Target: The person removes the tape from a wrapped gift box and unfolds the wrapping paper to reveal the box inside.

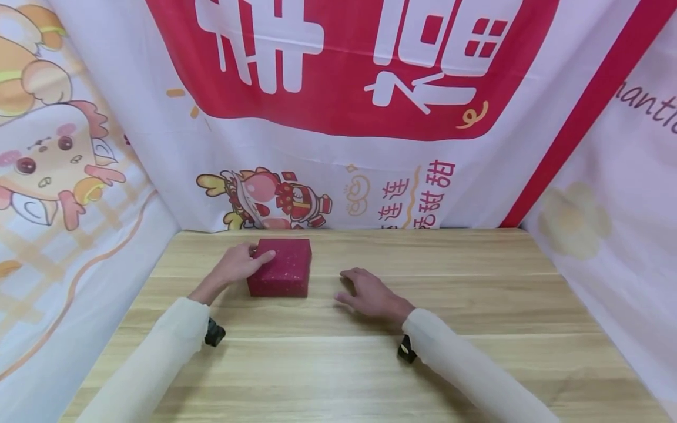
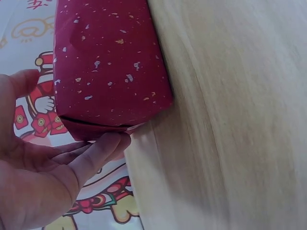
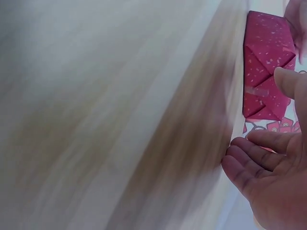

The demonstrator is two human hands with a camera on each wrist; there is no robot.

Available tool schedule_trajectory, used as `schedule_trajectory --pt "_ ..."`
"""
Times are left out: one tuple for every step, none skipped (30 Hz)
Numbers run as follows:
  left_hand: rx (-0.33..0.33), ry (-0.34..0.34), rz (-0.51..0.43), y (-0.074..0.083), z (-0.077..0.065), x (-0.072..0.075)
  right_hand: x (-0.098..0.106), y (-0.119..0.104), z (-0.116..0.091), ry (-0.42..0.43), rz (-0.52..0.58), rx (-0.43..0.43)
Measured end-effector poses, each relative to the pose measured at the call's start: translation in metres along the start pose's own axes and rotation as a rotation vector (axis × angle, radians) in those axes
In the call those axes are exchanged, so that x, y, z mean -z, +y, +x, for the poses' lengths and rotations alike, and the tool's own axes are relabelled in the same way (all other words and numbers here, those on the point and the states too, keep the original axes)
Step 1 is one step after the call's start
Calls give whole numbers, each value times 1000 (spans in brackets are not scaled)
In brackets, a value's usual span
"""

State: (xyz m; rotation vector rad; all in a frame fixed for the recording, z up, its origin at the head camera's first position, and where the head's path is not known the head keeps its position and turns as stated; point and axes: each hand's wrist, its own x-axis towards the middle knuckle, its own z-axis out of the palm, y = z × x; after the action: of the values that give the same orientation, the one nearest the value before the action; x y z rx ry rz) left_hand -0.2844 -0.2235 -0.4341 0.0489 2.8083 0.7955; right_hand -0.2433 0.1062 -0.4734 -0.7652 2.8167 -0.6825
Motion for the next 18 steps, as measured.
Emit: schedule_trajectory --pt "8 -5 -2 -1 1 0 0 -2 2 -3 19 -6" --pt "18 -10 -7 -2 1 1 -1 -4 3 -7 35 -13" --pt "26 -17 -15 -2 1 1 -1 -6 5 -9 49 -16" --pt "35 -23 -25 -3 2 1 -2 -7 6 -10 54 -21" --pt "41 -29 -34 -3 2 1 -2 -9 8 -11 63 -24" --pt "46 -33 -42 -4 3 1 -2 -11 9 -12 65 -24" --pt "50 -36 -47 -4 3 0 -3 -12 10 -11 70 -23" --pt "55 -37 -57 -5 4 0 -3 -13 12 -13 81 -27" --pt "59 -37 -65 -5 4 -1 -4 -14 13 -13 93 -29" --pt "63 -37 -70 -5 5 -2 -4 -15 15 -14 110 -30" --pt "66 -36 -74 -5 5 -2 -5 -17 16 -17 135 -33" --pt "69 -36 -77 -4 5 -3 -6 -18 18 -20 160 -36" --pt "75 -36 -79 -4 5 -3 -6 -20 20 -26 190 -42" --pt "80 -38 -82 -3 4 -3 -7 -23 21 -32 223 -47" --pt "86 -39 -85 -3 4 -3 -8 -25 23 -35 250 -54" --pt "88 -41 -89 -2 4 -3 -8 -27 24 -36 278 -63" --pt "89 -41 -92 -1 3 -3 -9 -29 25 -33 303 -74" --pt "89 -44 -97 0 3 -4 -10 -31 27 -28 323 -87"
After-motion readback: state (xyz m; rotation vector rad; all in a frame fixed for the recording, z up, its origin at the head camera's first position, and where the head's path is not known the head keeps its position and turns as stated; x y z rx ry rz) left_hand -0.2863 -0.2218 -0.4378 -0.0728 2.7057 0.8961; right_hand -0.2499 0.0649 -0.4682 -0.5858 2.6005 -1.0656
